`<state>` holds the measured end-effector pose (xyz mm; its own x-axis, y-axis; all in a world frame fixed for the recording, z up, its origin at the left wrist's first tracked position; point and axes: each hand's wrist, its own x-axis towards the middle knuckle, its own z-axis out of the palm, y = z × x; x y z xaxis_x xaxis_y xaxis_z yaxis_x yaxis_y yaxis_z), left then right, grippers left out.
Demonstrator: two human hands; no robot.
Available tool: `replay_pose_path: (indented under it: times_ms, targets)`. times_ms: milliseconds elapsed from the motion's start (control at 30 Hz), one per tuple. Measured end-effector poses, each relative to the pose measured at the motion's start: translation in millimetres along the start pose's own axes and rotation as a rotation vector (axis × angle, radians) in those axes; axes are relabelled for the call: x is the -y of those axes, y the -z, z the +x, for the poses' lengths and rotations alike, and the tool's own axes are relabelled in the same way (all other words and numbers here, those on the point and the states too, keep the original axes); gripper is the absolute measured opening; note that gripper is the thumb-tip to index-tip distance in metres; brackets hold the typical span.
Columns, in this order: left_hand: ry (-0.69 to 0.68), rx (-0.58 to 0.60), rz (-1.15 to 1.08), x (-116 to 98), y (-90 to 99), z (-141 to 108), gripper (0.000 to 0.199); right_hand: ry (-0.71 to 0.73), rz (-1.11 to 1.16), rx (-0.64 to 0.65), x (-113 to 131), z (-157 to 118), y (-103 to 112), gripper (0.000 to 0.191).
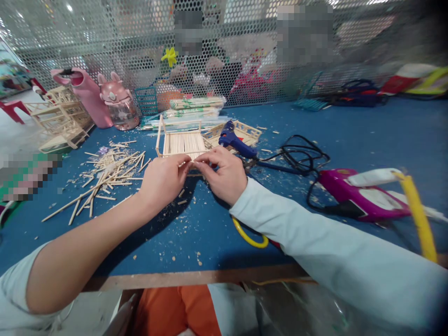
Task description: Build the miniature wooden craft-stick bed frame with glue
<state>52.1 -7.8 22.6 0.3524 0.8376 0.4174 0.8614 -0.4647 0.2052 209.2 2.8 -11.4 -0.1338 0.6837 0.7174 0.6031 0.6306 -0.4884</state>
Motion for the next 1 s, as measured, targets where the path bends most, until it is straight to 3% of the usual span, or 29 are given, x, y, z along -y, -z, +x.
replay_pose_path:
  times_ms: [600,733,867,933,1000]
  targets:
    - [0.012,-0.015,0.015,-4,4.9,-11,0.033,0.120,-0.121,0.004,-3,-2,6,0.028]
    - [0.011,-0.128,-0.079,1,18.2,-25,0.027,0.136,-0.093,-0.044,2,-4,11,0.028]
    - [0.076,-0.250,-0.258,23,24.0,-34,0.021,0.127,-0.086,-0.135,14,5,26,0.025]
    - [0.136,-0.319,-0.368,35,19.4,-35,0.018,0.115,-0.094,-0.038,19,20,34,0.033]
    - [0.189,-0.392,-0.516,43,10.3,-34,0.012,0.079,-0.103,0.210,22,38,39,0.039]
